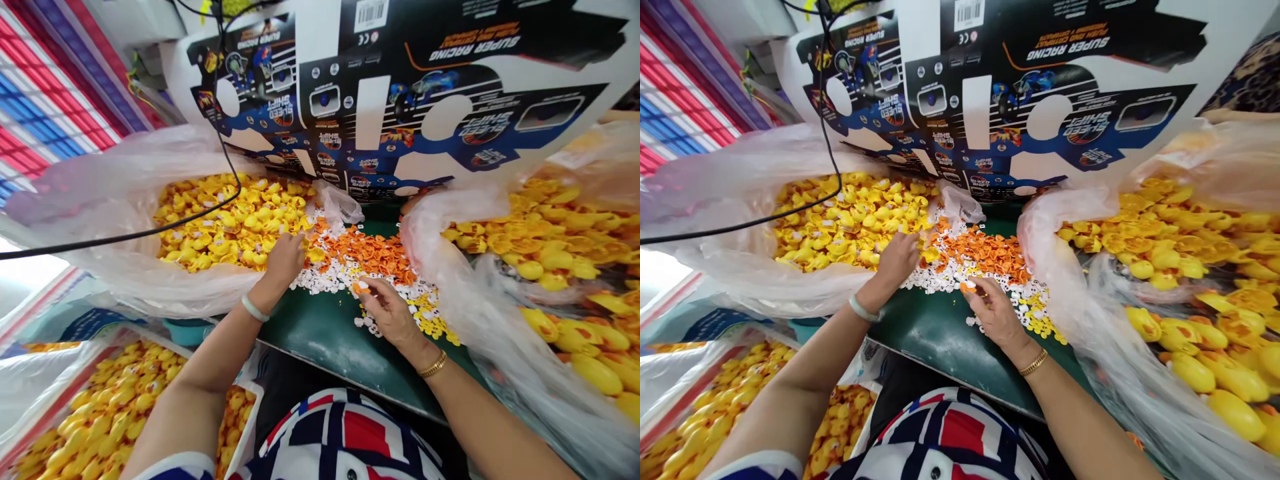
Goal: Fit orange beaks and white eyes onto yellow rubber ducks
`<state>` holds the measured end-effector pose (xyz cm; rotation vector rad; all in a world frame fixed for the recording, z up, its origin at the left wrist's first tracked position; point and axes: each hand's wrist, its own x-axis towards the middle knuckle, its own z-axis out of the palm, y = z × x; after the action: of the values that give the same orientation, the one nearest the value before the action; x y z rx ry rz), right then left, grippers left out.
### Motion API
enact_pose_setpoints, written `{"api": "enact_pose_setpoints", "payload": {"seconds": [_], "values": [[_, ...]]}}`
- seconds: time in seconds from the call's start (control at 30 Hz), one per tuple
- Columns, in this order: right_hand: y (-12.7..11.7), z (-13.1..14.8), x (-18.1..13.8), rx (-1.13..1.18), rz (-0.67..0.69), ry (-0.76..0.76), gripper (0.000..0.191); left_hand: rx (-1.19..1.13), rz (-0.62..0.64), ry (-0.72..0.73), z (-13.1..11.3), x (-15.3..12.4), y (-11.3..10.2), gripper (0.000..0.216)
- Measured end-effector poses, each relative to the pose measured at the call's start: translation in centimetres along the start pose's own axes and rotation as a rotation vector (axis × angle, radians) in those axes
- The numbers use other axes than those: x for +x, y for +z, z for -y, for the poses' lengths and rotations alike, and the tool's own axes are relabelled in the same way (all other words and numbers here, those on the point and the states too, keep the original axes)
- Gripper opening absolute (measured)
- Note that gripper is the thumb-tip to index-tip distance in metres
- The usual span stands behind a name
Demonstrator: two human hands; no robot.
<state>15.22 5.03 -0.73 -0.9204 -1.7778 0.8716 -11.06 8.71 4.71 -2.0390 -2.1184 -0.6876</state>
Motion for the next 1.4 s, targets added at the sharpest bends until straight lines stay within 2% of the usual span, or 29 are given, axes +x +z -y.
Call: {"api": "enact_pose_setpoints", "payload": {"seconds": [0.07, 0.1, 0.2, 0.27, 0.33, 0.4, 0.53, 0.6, 0.67, 0.73, 0.8, 0.93, 1.07, 1.27, 1.4], "values": [[-0.1, 0.4, 0.2, 0.037, -0.107, -0.007, 0.032, -0.33, -0.04, -0.159, -1.4, -1.3, 0.2, 0.036], [-0.2, 0.6, 0.3, 0.048, -0.153, -0.021, 0.033, -0.512, -0.01, -0.236, -2.4, -2.1, 0.5, 0.039], [-0.2, 1.3, 0.5, 0.068, -0.23, -0.033, 0.035, -0.985, 0.178, -0.35, -6.3, -5.9, 2.0, 0.052], [-0.5, 1.4, 0.5, 0.111, -0.22, 0.04, 0.038, -1.227, 0.294, -0.373, -8.8, -8.7, 2.7, 0.057], [-1.0, 1.4, 0.5, 0.19, -0.164, 0.144, 0.041, -1.434, 0.413, -0.399, -10.5, -11.1, 2.9, 0.054], [-1.7, 1.5, 0.4, 0.234, -0.065, 0.197, 0.042, -1.629, 0.516, -0.42, -11.1, -12.6, 2.7, 0.049], [-2.0, 2.3, 0.1, 0.175, 0.213, 0.146, 0.038, -1.925, 0.714, -0.497, -10.5, -13.4, 2.3, 0.054], [-1.6, 3.0, 0.1, 0.11, 0.302, 0.09, 0.034, -1.92, 0.815, -0.527, -10.1, -13.3, 2.2, 0.054], [-1.5, 3.6, 0.2, 0.013, 0.294, -0.01, 0.03, -1.854, 0.857, -0.518, -10.0, -13.2, 2.1, 0.049], [-1.9, 4.1, 0.4, -0.09, 0.226, -0.116, 0.029, -1.8, 0.821, -0.516, -9.9, -13.3, 1.8, 0.045], [-3.1, 4.5, 0.5, -0.211, 0.192, -0.187, 0.029, -1.77, 0.729, -0.523, -9.7, -13.2, 1.4, 0.045], [-5.3, 5.3, -0.4, -0.565, 0.333, -0.269, 0.028, -1.697, 0.643, -0.481, -8.9, -13.2, 1.0, 0.045], [-5.4, 6.0, -1.9, -0.841, 0.467, -0.307, 0.022, -1.626, 0.629, -0.446, -8.7, -13.3, 1.4, 0.05], [-4.4, 6.4, -3.0, -0.859, 0.526, -0.321, 0.013, -1.517, 0.593, -0.401, -9.3, -13.7, 1.5, 0.045], [-4.0, 5.7, -3.5, -0.763, 0.548, -0.268, 0.016, -1.57, 0.639, -0.472, -9.5, -14.1, 1.3, 0.042]]}}
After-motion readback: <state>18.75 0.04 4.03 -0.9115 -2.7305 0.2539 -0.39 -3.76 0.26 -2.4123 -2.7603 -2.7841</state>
